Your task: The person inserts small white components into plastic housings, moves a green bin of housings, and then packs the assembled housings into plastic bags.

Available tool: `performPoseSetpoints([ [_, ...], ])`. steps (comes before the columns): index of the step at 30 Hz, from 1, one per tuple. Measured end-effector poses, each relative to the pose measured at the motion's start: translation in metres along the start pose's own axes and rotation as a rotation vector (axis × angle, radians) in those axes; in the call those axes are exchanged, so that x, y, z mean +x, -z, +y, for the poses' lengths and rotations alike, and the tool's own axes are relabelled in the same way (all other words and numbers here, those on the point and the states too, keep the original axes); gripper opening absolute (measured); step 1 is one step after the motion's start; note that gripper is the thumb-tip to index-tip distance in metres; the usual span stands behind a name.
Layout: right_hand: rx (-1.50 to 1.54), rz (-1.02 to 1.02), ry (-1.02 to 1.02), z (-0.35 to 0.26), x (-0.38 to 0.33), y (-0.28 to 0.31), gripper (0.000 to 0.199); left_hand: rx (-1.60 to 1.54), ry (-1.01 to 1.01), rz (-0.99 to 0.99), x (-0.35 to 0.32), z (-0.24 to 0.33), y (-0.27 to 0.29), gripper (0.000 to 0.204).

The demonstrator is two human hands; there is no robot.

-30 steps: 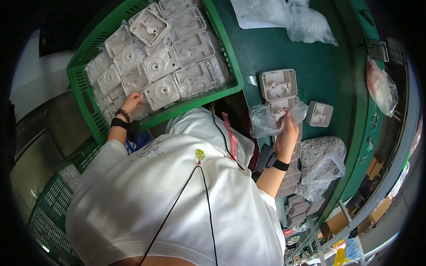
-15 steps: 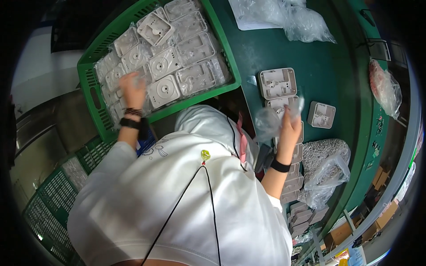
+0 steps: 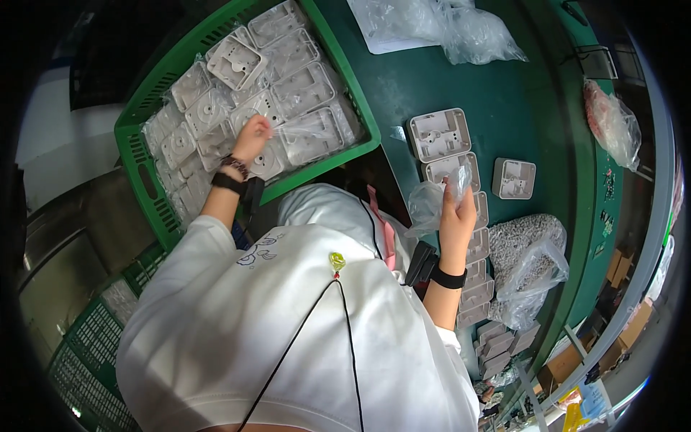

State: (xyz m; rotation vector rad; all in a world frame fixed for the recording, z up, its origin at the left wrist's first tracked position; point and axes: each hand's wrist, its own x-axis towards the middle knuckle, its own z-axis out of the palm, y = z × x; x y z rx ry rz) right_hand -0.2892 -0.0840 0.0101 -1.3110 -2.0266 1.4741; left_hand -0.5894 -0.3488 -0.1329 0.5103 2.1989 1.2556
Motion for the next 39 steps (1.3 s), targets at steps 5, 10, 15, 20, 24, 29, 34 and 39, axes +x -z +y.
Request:
performPoseSetpoints([
  [5,-0.036,0.036,0.131,-0.004,0.009,-0.009,0.020,-0.127,0.070,0.193,-0.024,0.038,0.031,0.011],
  [10,-0.114,-0.042,0.072,-0.025,0.010,-0.019,0.024,-0.101,0.253,0.301,-0.030,0.006,0.042,0.013],
  [15,-0.210,-0.008,0.250,-0.026,0.005,-0.025,0.018,0.526,0.009,0.626,-0.033,0.070,0.039,0.016],
  [20,-0.300,-0.086,0.369,-0.031,0.008,-0.032,0.024,0.562,-0.361,-0.031,0.004,0.113,-0.037,0.020],
  [24,-0.391,-0.121,0.401,-0.040,-0.007,-0.026,0.024,0.983,-0.406,-0.293,0.007,0.078,-0.078,0.016],
  [29,-0.328,0.009,0.267,-0.015,-0.024,-0.009,0.022,0.868,-0.508,-0.472,0.021,0.069,-0.086,0.015],
  [34,-0.283,0.041,0.106,-0.006,-0.024,0.003,0.024,0.282,-0.401,-0.100,0.019,0.161,-0.099,0.012],
  [39,-0.028,0.084,0.302,-0.032,-0.018,-0.014,0.023,-0.030,-0.673,-0.279,-0.026,0.231,-0.102,0.007],
])
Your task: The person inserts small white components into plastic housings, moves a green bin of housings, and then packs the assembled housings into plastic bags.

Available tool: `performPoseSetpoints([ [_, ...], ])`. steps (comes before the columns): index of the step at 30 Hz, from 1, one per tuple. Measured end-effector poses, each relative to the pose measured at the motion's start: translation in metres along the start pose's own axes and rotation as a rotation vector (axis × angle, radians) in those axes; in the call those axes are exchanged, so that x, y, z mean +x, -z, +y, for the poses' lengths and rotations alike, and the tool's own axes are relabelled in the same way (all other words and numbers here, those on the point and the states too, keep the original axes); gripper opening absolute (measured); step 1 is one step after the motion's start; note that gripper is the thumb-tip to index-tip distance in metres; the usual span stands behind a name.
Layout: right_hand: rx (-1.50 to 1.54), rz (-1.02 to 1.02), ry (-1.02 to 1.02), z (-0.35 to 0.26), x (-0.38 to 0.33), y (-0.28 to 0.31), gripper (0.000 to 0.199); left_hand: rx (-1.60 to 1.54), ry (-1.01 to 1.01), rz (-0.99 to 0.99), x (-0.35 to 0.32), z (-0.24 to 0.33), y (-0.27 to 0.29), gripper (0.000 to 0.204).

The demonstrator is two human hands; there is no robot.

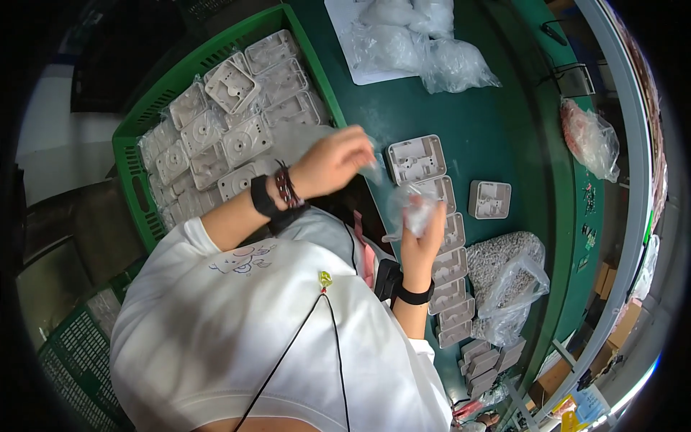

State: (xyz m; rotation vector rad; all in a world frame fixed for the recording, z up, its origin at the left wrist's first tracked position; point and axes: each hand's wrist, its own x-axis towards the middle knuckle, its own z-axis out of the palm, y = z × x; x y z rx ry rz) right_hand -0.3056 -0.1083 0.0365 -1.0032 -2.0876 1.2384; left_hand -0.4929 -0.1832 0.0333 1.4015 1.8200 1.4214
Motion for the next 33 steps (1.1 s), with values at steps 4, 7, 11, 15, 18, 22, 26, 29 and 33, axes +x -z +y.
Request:
performPoseSetpoints([
  [4,0.468,0.088,0.110,-0.050,0.020,-0.020,0.027,-0.326,-0.153,-0.180,0.007,0.056,-0.013,0.003],
  [7,0.245,0.033,0.293,-0.044,0.027,-0.025,0.036,-0.771,-0.070,-0.287,0.009,0.062,-0.023,0.003],
  [11,-0.125,-0.217,0.158,0.006,0.024,0.001,0.018,-0.350,0.047,-0.165,0.026,0.011,0.010,0.012],
  [15,-0.138,-0.129,-0.051,0.018,0.023,0.022,0.013,0.470,0.447,0.077,0.023,-0.149,0.050,0.018],
  [18,-0.189,0.061,-0.150,0.029,0.020,0.028,0.011,0.961,0.457,0.001,0.032,-0.200,0.046,0.023],
  [22,-0.219,0.102,-0.231,0.027,0.023,0.035,0.011,1.214,0.362,-0.010,0.044,-0.212,0.030,0.026],
  [26,-0.231,0.176,-0.216,0.044,0.015,0.047,0.012,1.061,0.425,0.107,0.056,-0.214,0.049,0.023],
  [29,-0.218,0.182,-0.249,0.049,0.018,0.052,0.012,0.683,0.632,0.187,0.060,-0.215,0.061,0.023],
  [33,-0.211,0.140,-0.309,0.040,0.024,0.044,0.011,0.050,0.471,0.478,0.061,-0.208,0.075,0.021],
])
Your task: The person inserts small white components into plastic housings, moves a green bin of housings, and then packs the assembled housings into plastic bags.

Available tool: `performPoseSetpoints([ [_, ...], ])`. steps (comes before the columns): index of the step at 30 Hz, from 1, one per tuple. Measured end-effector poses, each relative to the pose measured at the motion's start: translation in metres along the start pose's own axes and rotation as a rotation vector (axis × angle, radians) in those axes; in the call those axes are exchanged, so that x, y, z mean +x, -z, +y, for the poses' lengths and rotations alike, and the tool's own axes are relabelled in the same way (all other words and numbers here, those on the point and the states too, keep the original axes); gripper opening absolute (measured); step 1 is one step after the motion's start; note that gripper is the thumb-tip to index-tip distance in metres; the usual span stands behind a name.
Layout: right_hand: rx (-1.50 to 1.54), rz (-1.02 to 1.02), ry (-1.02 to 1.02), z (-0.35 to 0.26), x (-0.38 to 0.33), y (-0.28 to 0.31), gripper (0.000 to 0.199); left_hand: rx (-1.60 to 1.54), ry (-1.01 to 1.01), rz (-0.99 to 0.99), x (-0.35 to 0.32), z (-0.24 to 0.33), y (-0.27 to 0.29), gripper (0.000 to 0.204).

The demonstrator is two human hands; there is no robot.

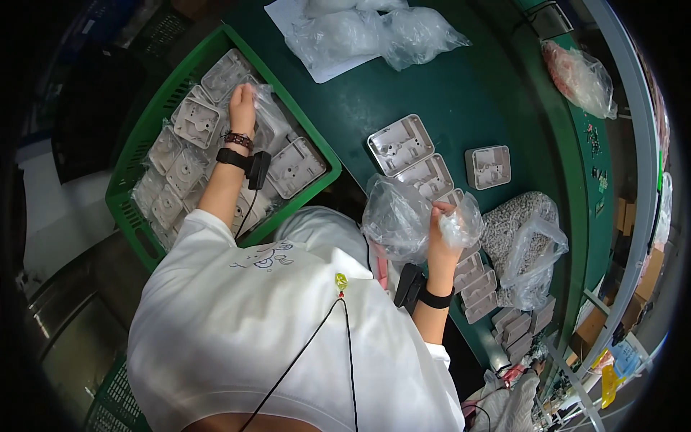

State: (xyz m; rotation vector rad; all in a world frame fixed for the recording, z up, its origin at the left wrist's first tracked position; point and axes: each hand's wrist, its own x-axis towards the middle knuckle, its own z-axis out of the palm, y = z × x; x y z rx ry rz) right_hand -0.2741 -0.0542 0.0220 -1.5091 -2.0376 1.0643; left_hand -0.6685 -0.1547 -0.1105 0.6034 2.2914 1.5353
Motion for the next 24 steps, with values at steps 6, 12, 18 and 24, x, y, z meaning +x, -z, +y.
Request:
performPoseSetpoints([
  [6,0.049,0.020,0.163,-0.028,-0.001,-0.025,0.016,-0.336,-0.394,-0.069,-0.034,0.110,-0.017,0.009],
  [12,0.096,-0.092,0.703,-0.101,-0.001,-0.069,0.031,-0.352,-0.780,-0.656,-0.130,0.186,-0.019,0.007],
  [18,0.183,-0.409,0.448,-0.034,-0.007,-0.075,0.035,-0.224,-0.550,-0.401,-0.134,0.147,0.042,0.009],
  [24,0.146,-0.208,-0.034,0.003,-0.006,-0.058,0.038,0.821,-0.008,-0.101,-0.127,-0.040,0.112,0.040],
])
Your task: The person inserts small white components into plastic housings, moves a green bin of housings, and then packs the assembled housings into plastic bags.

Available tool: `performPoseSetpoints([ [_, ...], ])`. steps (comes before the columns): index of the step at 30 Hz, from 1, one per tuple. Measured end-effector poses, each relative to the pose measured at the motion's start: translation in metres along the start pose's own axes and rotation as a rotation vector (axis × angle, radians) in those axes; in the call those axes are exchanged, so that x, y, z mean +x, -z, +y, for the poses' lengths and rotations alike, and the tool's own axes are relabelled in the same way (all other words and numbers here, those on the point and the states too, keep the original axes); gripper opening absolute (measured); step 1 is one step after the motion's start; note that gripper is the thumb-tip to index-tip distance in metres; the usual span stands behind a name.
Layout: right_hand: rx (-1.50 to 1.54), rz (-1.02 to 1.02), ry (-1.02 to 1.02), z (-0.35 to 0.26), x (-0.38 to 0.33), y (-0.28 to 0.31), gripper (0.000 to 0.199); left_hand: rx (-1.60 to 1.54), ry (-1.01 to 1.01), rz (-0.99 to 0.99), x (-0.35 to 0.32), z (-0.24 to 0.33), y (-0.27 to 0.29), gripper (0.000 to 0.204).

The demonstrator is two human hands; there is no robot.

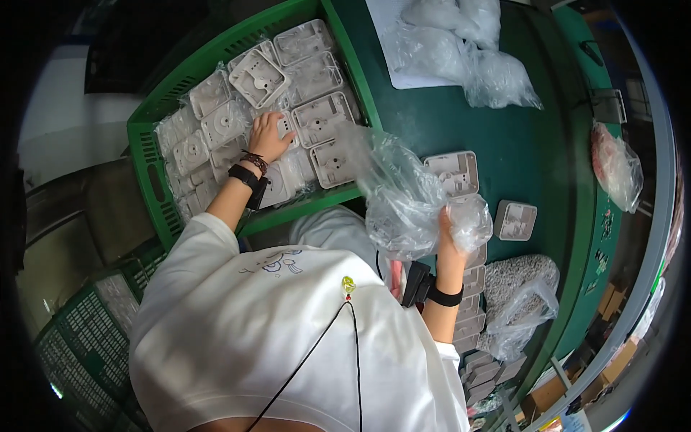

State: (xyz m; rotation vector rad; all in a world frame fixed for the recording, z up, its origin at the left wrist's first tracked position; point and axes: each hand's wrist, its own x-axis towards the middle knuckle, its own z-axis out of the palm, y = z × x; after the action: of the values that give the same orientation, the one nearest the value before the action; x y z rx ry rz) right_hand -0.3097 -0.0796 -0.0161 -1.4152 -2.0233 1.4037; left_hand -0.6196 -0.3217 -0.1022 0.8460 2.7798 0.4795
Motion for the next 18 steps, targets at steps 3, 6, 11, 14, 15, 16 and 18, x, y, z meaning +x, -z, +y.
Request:
performPoseSetpoints([
  [3,0.066,0.077,-0.003,0.009,-0.002,0.004,0.027,0.219,0.041,-0.019,-0.002,0.000,-0.012,0.064],
  [6,0.090,0.119,-0.034,0.018,-0.008,0.013,0.024,0.228,0.082,-0.157,0.004,0.007,-0.005,0.075],
  [11,0.081,0.077,-0.070,0.020,-0.015,0.031,0.027,0.315,0.097,-0.344,0.011,0.013,0.009,0.085],
  [14,0.090,0.031,-0.087,0.033,-0.011,0.042,0.029,0.357,0.097,-0.355,0.007,0.021,0.014,0.080],
  [15,0.093,0.010,-0.106,0.038,-0.009,0.042,0.030,0.374,0.097,-0.358,0.007,0.024,0.014,0.077],
  [16,0.096,-0.012,-0.125,0.042,-0.006,0.043,0.032,0.384,0.099,-0.358,0.009,0.028,0.011,0.077],
  [18,0.078,-0.032,-0.108,0.048,0.000,0.043,0.033,0.438,0.068,-0.286,0.017,0.037,0.000,0.069],
])
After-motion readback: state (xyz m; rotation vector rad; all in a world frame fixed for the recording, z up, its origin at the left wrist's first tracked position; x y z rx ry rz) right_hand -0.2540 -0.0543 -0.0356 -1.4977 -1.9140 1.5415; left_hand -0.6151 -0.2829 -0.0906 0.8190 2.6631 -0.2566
